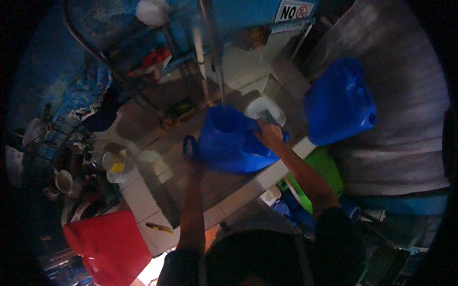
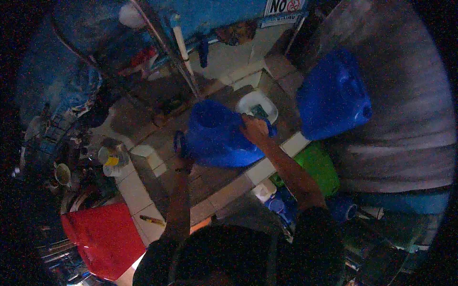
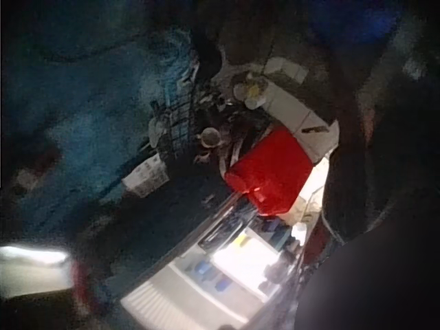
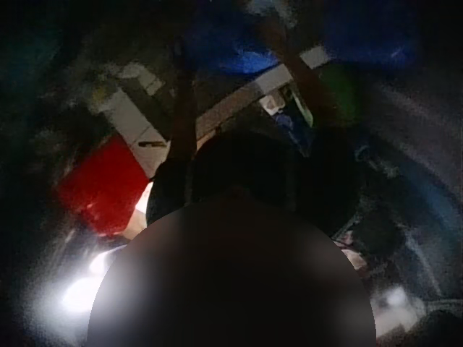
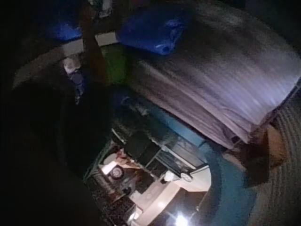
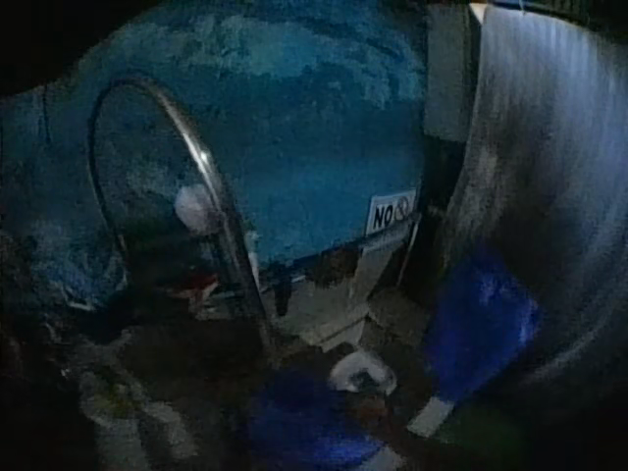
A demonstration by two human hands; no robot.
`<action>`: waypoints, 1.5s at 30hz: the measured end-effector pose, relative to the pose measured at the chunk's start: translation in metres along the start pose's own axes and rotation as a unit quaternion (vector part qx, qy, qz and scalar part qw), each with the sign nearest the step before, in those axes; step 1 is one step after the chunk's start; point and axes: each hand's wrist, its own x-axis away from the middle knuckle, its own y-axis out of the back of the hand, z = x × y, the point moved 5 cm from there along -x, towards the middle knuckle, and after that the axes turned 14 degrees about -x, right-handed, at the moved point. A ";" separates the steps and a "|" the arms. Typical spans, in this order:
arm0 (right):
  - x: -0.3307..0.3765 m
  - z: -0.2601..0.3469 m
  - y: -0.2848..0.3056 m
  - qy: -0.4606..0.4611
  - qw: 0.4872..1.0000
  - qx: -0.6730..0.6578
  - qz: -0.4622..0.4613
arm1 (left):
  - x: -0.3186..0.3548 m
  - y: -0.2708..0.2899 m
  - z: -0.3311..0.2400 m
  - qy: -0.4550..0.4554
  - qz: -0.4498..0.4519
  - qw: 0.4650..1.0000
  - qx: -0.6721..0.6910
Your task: The person fills a blue plastic container with water from a tap, then scrubs its exterior with a sponge. They rinse the container and repeat the process with a green plastic container, scrubbing and rinsing it as well.
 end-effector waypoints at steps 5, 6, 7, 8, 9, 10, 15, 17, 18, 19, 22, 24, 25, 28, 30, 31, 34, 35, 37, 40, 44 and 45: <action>-0.002 0.027 0.052 0.088 0.992 0.009 -0.091 | 0.059 0.004 -0.076 -0.185 -0.032 0.926 -0.327; -0.002 0.031 0.049 0.091 0.994 0.005 -0.059 | 0.077 0.000 -0.080 -0.173 -0.004 0.965 -0.195; -0.002 0.037 0.047 0.116 0.991 0.004 -0.061 | 0.091 -0.009 -0.085 -0.173 0.062 0.982 -0.040; -0.002 0.041 0.041 0.120 0.992 0.006 -0.027 | 0.100 -0.009 -0.086 -0.137 -0.008 0.982 -0.132; -0.003 0.043 0.034 0.122 0.992 -0.012 0.007 | 0.110 -0.011 -0.086 -0.113 -0.044 0.972 -0.201; -0.004 0.043 0.035 0.116 0.993 -0.010 -0.012 | 0.119 -0.013 -0.086 -0.088 -0.081 0.956 -0.268; -0.025 0.029 0.058 0.053 0.993 -0.052 -0.088 | 0.121 -0.036 -0.111 -0.172 -0.079 0.955 -0.229; -0.029 0.030 0.057 0.074 0.993 -0.056 -0.069 | 0.123 -0.038 -0.124 -0.251 -0.122 0.953 -0.122; -0.028 0.034 0.056 0.118 0.988 -0.063 -0.081 | 0.123 -0.040 -0.119 -0.188 -0.121 0.962 -0.159; -0.028 0.032 0.050 0.095 0.993 -0.044 -0.061 | 0.121 -0.041 -0.113 -0.116 -0.147 0.967 -0.174; -0.023 0.029 0.031 0.080 0.996 -0.043 -0.023 | 0.127 -0.047 -0.116 -0.108 -0.155 0.918 -0.349; -0.019 0.019 0.025 0.031 0.996 -0.079 -0.022 | 0.124 -0.042 -0.118 -0.089 -0.143 0.909 -0.380; -0.016 0.017 0.017 0.037 0.990 -0.129 0.037 | 0.123 -0.031 -0.121 -0.042 -0.143 0.930 -0.337; -0.014 0.011 0.001 0.052 0.963 -0.244 0.106 | 0.099 -0.003 -0.156 -0.031 -0.131 0.912 -0.388; -0.011 0.016 -0.017 0.125 0.933 -0.318 0.112 | 0.085 0.017 -0.191 -0.094 -0.126 0.854 -0.495; -0.012 0.011 -0.033 0.093 0.928 -0.338 0.126 | 0.082 0.023 -0.205 -0.142 -0.126 0.812 -0.551; -0.007 0.004 -0.097 0.054 0.871 -0.441 0.208 | 0.076 0.042 -0.252 -0.102 -0.071 0.605 -0.786; -0.006 -0.003 -0.120 0.019 0.847 -0.470 0.248 | 0.073 0.047 -0.262 -0.065 -0.057 0.524 -0.847; 0.000 -0.016 -0.163 -0.063 0.791 -0.514 0.327 | 0.068 0.048 -0.277 -0.063 0.014 0.357 -0.932; -0.001 -0.033 -0.210 -0.163 0.719 -0.547 0.397 | 0.043 0.052 -0.279 0.010 0.096 0.208 -0.973; -0.015 -0.051 -0.238 -0.237 0.666 -0.563 0.428 | 0.003 0.051 -0.271 0.057 0.152 0.117 -0.980; -0.018 -0.055 -0.241 -0.249 0.659 -0.563 0.431 | -0.007 0.049 -0.269 0.063 0.158 0.106 -0.980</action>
